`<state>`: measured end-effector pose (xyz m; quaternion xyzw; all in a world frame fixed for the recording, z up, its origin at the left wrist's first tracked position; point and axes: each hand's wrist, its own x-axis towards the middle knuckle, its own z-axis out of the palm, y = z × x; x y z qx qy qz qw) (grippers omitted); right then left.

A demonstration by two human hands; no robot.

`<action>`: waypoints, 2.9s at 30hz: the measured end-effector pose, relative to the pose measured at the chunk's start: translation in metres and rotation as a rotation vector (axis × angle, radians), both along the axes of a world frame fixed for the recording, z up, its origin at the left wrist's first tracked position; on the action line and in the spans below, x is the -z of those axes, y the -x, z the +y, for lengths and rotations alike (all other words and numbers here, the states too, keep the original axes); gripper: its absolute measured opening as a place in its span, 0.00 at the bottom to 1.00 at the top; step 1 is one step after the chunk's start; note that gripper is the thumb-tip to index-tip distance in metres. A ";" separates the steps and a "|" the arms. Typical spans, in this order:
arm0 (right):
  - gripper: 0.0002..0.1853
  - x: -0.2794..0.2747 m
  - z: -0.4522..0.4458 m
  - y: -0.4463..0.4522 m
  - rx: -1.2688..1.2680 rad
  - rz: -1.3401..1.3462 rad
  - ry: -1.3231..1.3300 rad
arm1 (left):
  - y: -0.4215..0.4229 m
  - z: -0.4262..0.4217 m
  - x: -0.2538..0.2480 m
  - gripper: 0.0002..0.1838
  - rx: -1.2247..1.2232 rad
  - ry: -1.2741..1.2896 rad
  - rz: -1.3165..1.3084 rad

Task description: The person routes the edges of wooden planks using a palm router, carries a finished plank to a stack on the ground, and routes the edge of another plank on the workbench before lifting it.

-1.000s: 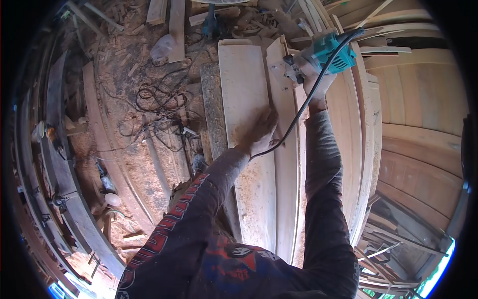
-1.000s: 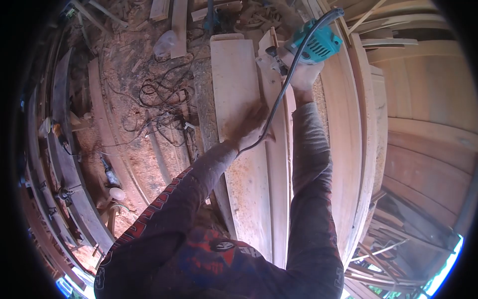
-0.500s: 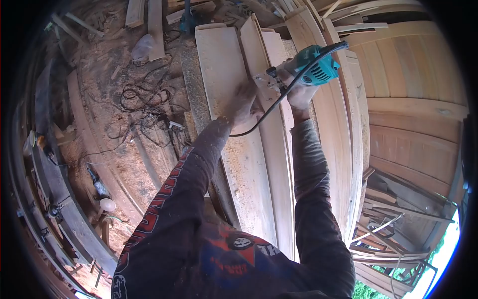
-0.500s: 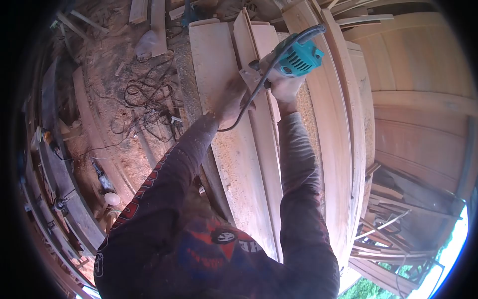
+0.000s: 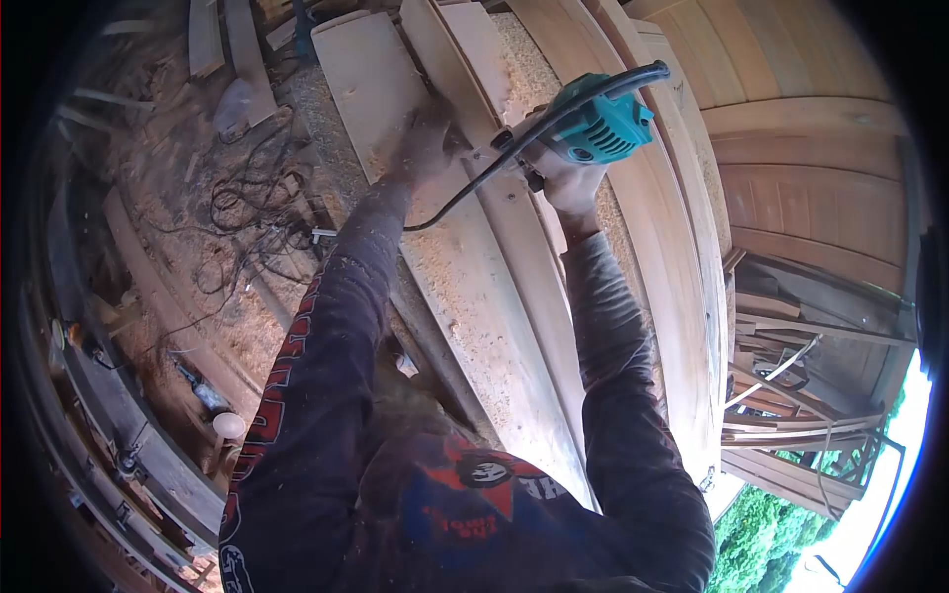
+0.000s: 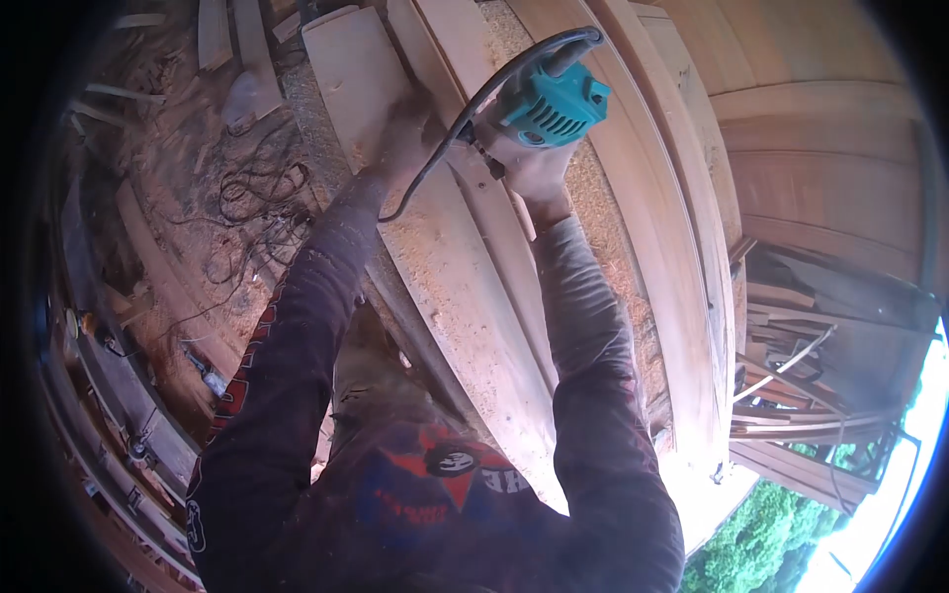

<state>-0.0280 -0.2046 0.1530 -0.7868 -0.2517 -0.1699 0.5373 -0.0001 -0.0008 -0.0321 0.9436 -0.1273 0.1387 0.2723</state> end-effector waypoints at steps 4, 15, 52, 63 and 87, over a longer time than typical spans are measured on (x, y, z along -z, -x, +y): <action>0.13 -0.016 -0.008 0.030 0.019 0.008 0.015 | -0.001 -0.001 0.005 0.51 -0.008 -0.054 0.048; 0.11 -0.012 -0.055 0.089 -0.014 0.056 0.069 | -0.005 -0.001 0.011 0.49 0.021 0.131 -0.040; 0.20 -0.011 -0.111 0.305 0.751 0.352 -0.040 | 0.010 -0.070 -0.107 0.27 0.910 -0.349 -0.001; 0.13 -0.032 -0.126 0.356 1.114 -0.068 0.868 | 0.022 -0.071 -0.125 0.24 0.920 -0.234 -0.115; 0.13 -0.043 -0.226 0.518 1.481 -0.046 0.685 | 0.026 -0.067 -0.110 0.23 0.813 -0.369 -0.167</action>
